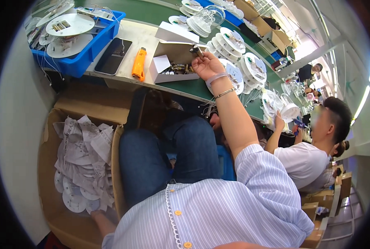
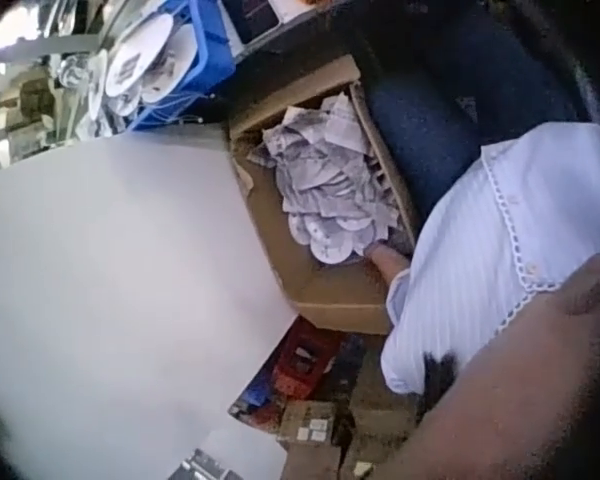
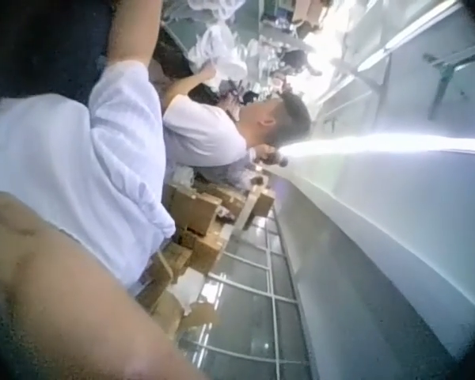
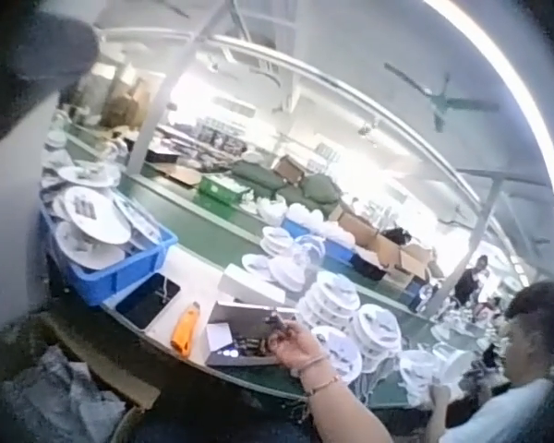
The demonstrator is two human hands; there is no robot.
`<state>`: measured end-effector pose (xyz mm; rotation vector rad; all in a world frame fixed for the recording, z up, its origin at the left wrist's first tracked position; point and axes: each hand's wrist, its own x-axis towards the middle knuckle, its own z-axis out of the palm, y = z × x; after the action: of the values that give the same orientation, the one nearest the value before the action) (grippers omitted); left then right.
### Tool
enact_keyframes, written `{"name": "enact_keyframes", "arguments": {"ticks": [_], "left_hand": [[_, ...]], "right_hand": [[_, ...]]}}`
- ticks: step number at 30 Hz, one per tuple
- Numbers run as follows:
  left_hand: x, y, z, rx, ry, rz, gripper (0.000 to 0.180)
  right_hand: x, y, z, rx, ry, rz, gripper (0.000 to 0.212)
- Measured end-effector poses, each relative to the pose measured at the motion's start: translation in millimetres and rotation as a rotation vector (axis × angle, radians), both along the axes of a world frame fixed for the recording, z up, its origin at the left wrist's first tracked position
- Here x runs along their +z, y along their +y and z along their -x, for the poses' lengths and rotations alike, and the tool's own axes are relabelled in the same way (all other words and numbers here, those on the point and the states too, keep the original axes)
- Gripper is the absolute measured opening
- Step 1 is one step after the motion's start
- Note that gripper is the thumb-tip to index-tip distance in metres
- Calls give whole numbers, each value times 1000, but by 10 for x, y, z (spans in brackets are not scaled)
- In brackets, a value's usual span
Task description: Assembling circular LED light fixtures by inserting batteries and organizing components on a factory assembly line.
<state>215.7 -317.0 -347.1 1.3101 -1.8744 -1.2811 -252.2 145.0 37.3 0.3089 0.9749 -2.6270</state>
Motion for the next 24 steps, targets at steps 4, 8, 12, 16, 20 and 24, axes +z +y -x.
{"name": "enact_keyframes", "arguments": {"ticks": [4,8,12,16,20,24], "left_hand": [[95,-46,-362,16,24,-2,50],[196,-103,-634,31,54,-2,51],[293,-146,-728,13,97,-12,51],[386,-293,-411,-56,172,-15,52],[418,-376,399,-213,290,-49,53],[463,-164,1068,-329,400,-104,53]], "right_hand": [[-69,-43,159,-15,-226,142,15],[-24,-118,220,77,-398,291,20],[-66,-92,220,212,-277,384,20],[-51,-55,90,14,-154,298,27],[-130,-114,-36,38,-69,393,15],[-157,-57,-248,6,-53,520,15]]}}
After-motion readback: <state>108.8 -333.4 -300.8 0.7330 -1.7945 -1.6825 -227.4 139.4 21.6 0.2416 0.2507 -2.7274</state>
